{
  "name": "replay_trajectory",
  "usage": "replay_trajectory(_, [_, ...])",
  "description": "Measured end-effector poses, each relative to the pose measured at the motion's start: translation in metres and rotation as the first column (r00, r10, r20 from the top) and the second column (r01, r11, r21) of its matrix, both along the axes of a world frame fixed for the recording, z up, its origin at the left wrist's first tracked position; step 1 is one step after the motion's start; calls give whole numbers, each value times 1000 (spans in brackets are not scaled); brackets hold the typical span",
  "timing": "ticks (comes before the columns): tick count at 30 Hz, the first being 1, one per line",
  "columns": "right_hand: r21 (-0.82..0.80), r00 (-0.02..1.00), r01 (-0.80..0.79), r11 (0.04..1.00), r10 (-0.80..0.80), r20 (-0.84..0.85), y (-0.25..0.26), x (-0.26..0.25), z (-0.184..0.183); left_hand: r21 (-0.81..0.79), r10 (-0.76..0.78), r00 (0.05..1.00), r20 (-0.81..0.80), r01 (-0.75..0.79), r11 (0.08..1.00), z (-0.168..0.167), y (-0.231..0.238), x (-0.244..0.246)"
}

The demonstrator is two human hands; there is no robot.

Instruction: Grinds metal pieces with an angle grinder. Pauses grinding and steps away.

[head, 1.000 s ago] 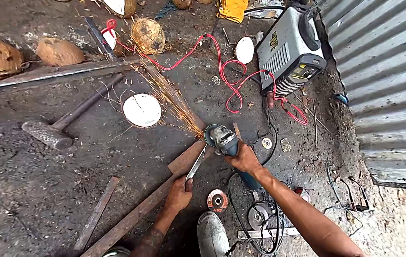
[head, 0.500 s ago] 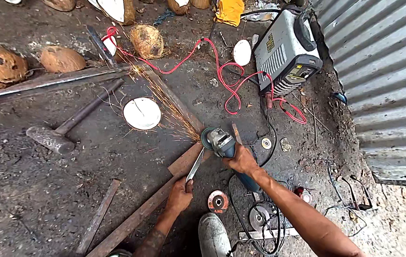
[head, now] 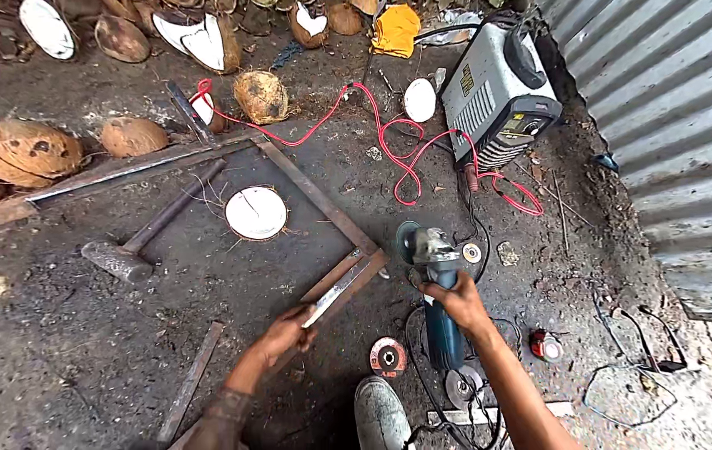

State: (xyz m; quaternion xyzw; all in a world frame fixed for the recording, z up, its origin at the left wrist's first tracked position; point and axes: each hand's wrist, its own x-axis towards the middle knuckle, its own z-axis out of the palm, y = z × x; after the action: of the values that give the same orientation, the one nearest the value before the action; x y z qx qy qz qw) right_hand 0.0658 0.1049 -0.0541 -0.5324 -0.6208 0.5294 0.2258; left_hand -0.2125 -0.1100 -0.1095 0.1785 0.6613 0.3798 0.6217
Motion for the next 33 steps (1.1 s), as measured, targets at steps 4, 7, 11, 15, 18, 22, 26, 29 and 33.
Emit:
replay_trajectory(4, [-116, 982, 114, 987, -130, -139, -26, 26, 4, -75, -42, 998, -47, 38, 996, 19, 15, -33])
replay_trajectory(7, [-154, 969, 147, 977, -174, -174, -39, 40, -2, -83, -41, 996, -79, 35, 996, 18, 24, -46])
replay_trajectory(11, [-180, 966, 151, 972, -184, -183, -50, 53, -18, 2, 8, 992, -129, -8, 1000, 25, 24, -42])
replay_trajectory(15, [-240, 963, 161, 957, -205, -172, -57, 58, -28, 93, 8, 982, -187, 9, 996, 36, 15, -19])
replay_trajectory(18, [-264, 966, 150, 953, -199, -166, -60, 58, -31, 37, -70, 967, -244, 81, 996, 39, 13, -4])
replay_trajectory(22, [-242, 979, 125, 962, -159, -127, -61, 52, -35, -82, -118, 953, -279, 99, 992, 39, 14, 17])
replay_trajectory(26, [-170, 997, 49, 984, -59, -55, -57, 43, -35, -158, -229, 917, -326, 186, 970, 16, 12, 31])
replay_trajectory(29, [-61, 992, -81, 995, 86, 88, -50, 36, -36, -175, -286, 847, -447, 231, 957, 2, 11, 41])
replay_trajectory(33, [-10, 934, -286, 958, 281, 219, -44, 25, -37, -252, -374, 600, -707, 281, 926, 5, 10, 55])
